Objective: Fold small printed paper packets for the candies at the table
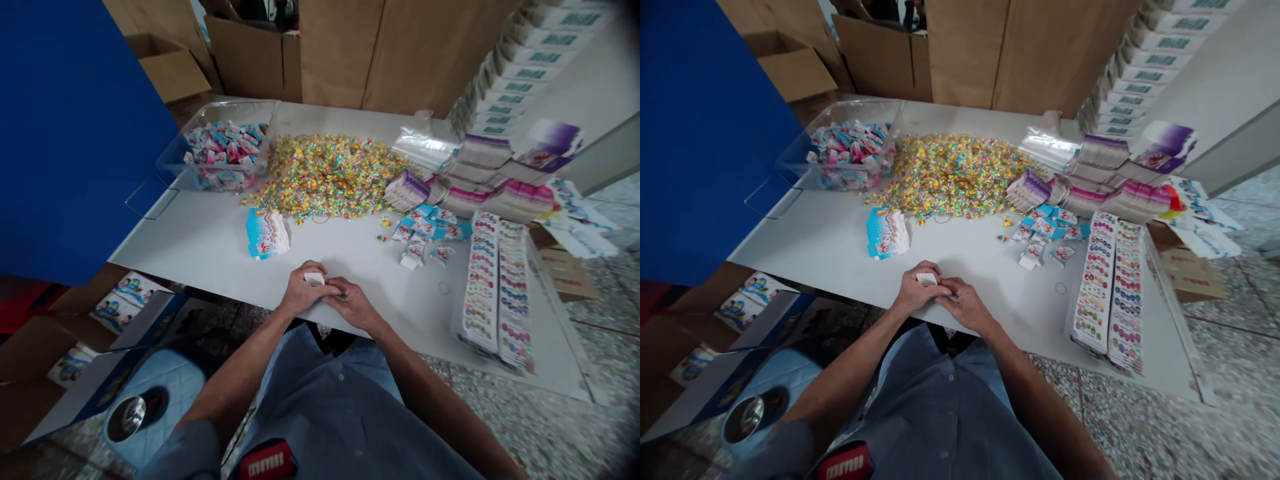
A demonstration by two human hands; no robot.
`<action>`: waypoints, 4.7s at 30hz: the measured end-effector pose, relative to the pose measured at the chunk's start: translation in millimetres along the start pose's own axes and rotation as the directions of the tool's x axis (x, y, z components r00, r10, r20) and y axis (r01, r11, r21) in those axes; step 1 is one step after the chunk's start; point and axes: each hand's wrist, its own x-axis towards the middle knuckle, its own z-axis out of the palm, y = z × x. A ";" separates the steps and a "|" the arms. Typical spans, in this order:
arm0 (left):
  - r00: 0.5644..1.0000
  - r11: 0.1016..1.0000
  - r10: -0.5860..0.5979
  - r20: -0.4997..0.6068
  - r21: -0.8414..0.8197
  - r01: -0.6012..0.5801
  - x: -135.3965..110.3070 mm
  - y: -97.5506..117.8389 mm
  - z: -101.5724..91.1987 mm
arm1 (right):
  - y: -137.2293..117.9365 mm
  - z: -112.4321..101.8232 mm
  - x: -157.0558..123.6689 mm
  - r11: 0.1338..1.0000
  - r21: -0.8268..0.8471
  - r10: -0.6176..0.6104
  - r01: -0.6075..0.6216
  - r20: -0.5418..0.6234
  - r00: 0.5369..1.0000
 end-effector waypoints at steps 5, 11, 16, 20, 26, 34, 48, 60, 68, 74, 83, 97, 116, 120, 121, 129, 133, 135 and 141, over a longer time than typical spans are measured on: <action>0.998 0.997 0.060 0.004 0.044 -0.060 -8.2 0.3 -2.9 | 1.0 0.3 0.1 0.833 0.516 0.191 -0.199 0.069 0.979; 0.998 0.989 0.048 0.032 0.136 -0.052 -13.6 -0.2 -7.7 | -10.7 6.2 11.2 0.793 0.549 0.295 -0.263 0.031 0.955; 0.993 0.972 0.120 -0.011 0.205 -0.115 -15.5 -10.0 -6.6 | -9.1 11.0 18.6 0.837 0.450 0.348 -0.310 -0.003 0.937; 0.993 0.970 0.109 0.032 0.216 -0.114 -14.8 -11.2 -11.4 | -8.3 11.3 25.9 0.796 0.481 0.404 -0.368 0.030 0.914; 0.995 0.961 0.020 0.100 0.272 -0.047 -16.6 -9.5 -26.4 | -16.6 8.0 37.8 0.760 0.441 0.431 -0.478 0.208 0.878; 0.993 0.945 0.073 0.089 0.312 -0.098 -17.9 -10.8 -26.3 | -18.9 10.0 38.8 0.733 0.481 0.434 -0.480 0.212 0.875; 0.974 0.757 0.029 0.223 0.631 -0.167 -27.4 -13.6 -43.5 | -26.6 12.9 56.9 0.694 0.430 0.493 -0.577 0.301 0.817; 0.890 0.894 -0.442 0.114 0.138 0.426 -41.4 5.5 -59.1 | -15.9 22.6 43.6 0.631 0.525 0.489 -0.571 0.301 0.818; 0.808 0.737 -0.536 0.243 -0.331 0.589 -46.2 7.3 -76.5 | -12.3 20.4 47.0 0.612 0.520 0.479 -0.595 0.354 0.803; 0.740 0.657 -0.642 0.202 -0.353 0.667 -38.2 16.0 -66.5 | -15.6 19.3 42.4 0.621 0.530 0.448 -0.577 0.365 0.816; 0.761 0.675 -0.643 0.085 -0.407 0.615 -40.4 16.2 -57.3 | -14.9 21.4 41.2 0.634 0.540 0.462 -0.553 0.309 0.831; 0.975 0.952 -0.220 -0.032 -0.227 0.208 -58.8 2.2 -54.2 | -3.5 18.3 20.2 0.992 0.093 -0.092 0.085 0.079 0.993; 0.979 0.977 -0.191 0.071 -0.079 0.196 -48.4 10.3 -63.4 | -7.2 19.5 24.3 0.998 0.056 -0.040 0.037 0.066 0.997; 0.980 0.981 -0.180 0.081 -0.063 0.186 -47.0 11.8 -65.0 | -8.0 18.9 25.2 0.998 0.045 -0.048 0.044 0.075 0.996; 0.981 0.982 -0.175 0.085 -0.058 0.180 -46.9 11.5 -65.4 | -8.1 18.8 25.5 0.997 0.045 -0.064 0.061 0.072 0.995; 0.990 0.990 -0.119 0.075 -0.066 0.124 -51.6 0.1 -66.1 | -6.1 18.1 27.8 0.976 -0.058 -0.207 0.212 0.080 0.975; 0.996 0.997 -0.062 0.069 -0.051 0.066 -55.7 -4.6 -66.0 | -1.9 18.7 27.2 0.883 -0.146 -0.440 0.446 0.070 0.895; 0.997 0.999 -0.040 0.066 -0.028 0.042 -57.1 -5.0 -66.0 | -0.4 17.6 26.6 0.836 -0.180 -0.512 0.518 0.083 0.855; 0.999 0.999 0.011 0.048 0.046 -0.013 -57.0 -5.6 -65.6 | 9.9 9.7 24.6 0.730 -0.286 -0.591 0.620 0.192 0.784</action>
